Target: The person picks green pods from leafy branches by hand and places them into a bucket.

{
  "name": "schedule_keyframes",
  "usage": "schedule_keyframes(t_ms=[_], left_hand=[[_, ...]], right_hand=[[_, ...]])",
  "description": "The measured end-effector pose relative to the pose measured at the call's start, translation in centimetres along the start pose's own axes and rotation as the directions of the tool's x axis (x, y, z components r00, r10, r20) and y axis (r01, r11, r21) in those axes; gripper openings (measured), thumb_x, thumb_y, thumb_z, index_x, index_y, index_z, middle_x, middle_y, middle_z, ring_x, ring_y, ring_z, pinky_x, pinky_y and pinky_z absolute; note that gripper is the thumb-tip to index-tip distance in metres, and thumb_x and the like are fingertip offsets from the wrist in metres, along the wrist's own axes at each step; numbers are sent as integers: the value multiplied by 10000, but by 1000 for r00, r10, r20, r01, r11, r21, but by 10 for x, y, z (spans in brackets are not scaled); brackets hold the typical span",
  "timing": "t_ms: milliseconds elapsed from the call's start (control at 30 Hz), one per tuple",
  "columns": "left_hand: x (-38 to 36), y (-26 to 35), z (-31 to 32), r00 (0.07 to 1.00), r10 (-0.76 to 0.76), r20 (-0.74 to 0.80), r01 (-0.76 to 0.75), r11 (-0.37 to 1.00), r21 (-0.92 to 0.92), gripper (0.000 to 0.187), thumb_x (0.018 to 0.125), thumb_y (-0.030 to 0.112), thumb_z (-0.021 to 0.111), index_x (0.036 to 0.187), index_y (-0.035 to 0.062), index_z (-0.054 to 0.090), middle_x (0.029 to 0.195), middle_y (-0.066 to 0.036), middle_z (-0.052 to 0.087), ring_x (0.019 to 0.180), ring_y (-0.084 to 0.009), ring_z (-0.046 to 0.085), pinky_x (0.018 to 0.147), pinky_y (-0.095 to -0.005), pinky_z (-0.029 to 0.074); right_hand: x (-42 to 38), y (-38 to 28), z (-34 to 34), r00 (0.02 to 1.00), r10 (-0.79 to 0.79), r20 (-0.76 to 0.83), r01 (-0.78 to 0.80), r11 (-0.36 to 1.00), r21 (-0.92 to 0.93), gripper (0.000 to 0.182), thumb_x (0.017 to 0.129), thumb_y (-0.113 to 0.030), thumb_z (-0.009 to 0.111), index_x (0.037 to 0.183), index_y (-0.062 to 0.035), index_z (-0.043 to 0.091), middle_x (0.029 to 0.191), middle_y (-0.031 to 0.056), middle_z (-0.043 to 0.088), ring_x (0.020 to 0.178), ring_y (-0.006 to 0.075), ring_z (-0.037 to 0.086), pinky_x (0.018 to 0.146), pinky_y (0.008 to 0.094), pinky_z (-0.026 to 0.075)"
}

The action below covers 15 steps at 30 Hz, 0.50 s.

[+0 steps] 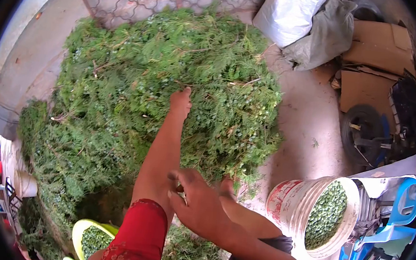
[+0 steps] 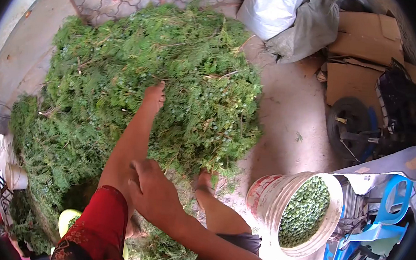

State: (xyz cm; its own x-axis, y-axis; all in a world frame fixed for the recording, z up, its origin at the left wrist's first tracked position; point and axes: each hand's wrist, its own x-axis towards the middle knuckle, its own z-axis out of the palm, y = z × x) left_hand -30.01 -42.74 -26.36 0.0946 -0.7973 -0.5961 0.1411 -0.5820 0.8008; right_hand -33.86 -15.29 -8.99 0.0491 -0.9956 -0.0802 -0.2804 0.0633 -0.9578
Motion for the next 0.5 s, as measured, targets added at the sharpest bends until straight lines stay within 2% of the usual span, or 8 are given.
schedule_keyframes(t_ms=[100, 167, 233, 267, 333, 400, 433, 500], left_hand=[[13, 2, 16, 995, 22, 102, -28, 998, 56, 207, 853, 247, 603, 850, 66, 502, 547, 7, 353, 408, -100, 280, 361, -306, 229], [11, 1, 16, 994, -2, 109, -4, 999, 52, 200, 836, 238, 627, 872, 69, 527, 557, 5, 372, 402, -104, 277, 363, -312, 224], [-9, 5, 9, 972, 221, 77, -228, 969, 95, 209, 818, 237, 648, 893, 63, 558, 563, 33, 383, 422, -78, 291, 355, -277, 215], [-24, 7, 2, 926, 377, 16, -375, 915, 149, 191, 813, 198, 629, 765, 22, 572, 573, 10, 387, 489, -106, 300, 466, -289, 270], [-55, 2, -22, 788, 615, 36, -597, 747, 294, 214, 804, 201, 628, 713, 16, 568, 586, 23, 393, 542, -83, 298, 506, -272, 274], [-100, -3, -43, 676, 736, 31, -719, 651, 242, 202, 829, 195, 612, 715, 38, 555, 604, 47, 394, 560, -52, 296, 497, -246, 263], [-117, -3, -56, 675, 737, 34, -720, 647, 251, 202, 829, 195, 612, 715, 38, 555, 604, 47, 394, 560, -52, 296, 497, -246, 263], [-147, 2, -86, 633, 774, 4, -770, 629, 103, 178, 848, 144, 599, 703, 67, 530, 612, 74, 381, 573, -27, 299, 496, -210, 241]], right_hand=[[2, 8, -13, 1000, 6, 25, -4, 997, -81, 334, 804, -146, 521, 1095, 4, 453, 1067, 217, 483, 892, 391, 545, 745, 427, 465], [3, 11, -19, 1000, 8, -17, -11, 985, -175, 334, 797, -134, 518, 1093, 5, 454, 1058, 222, 491, 874, 397, 553, 732, 433, 467], [4, 11, -24, 999, 18, -32, -23, 986, -164, 335, 793, -128, 518, 1092, 7, 454, 1052, 224, 496, 861, 398, 556, 726, 437, 468], [5, 10, -26, 999, 25, -47, -32, 987, -156, 336, 788, -122, 518, 1091, 9, 454, 1045, 225, 502, 847, 399, 560, 720, 440, 470], [5, 10, -29, 996, 18, -88, -29, 991, -129, 336, 785, -119, 518, 1088, 12, 454, 1037, 227, 507, 844, 401, 561, 717, 441, 473], [5, 14, -27, 984, -57, -171, 36, 992, -122, 345, 776, -114, 525, 1085, 21, 451, 1018, 239, 518, 851, 404, 562, 713, 449, 477], [6, 16, -26, 983, -57, -172, 38, 993, -112, 345, 776, -114, 525, 1085, 21, 451, 1018, 239, 518, 851, 404, 562, 713, 449, 477], [8, 19, -23, 973, -17, -230, -8, 994, -106, 397, 777, -120, 535, 1129, 32, 431, 1017, 266, 513, 870, 412, 559, 720, 457, 473]])
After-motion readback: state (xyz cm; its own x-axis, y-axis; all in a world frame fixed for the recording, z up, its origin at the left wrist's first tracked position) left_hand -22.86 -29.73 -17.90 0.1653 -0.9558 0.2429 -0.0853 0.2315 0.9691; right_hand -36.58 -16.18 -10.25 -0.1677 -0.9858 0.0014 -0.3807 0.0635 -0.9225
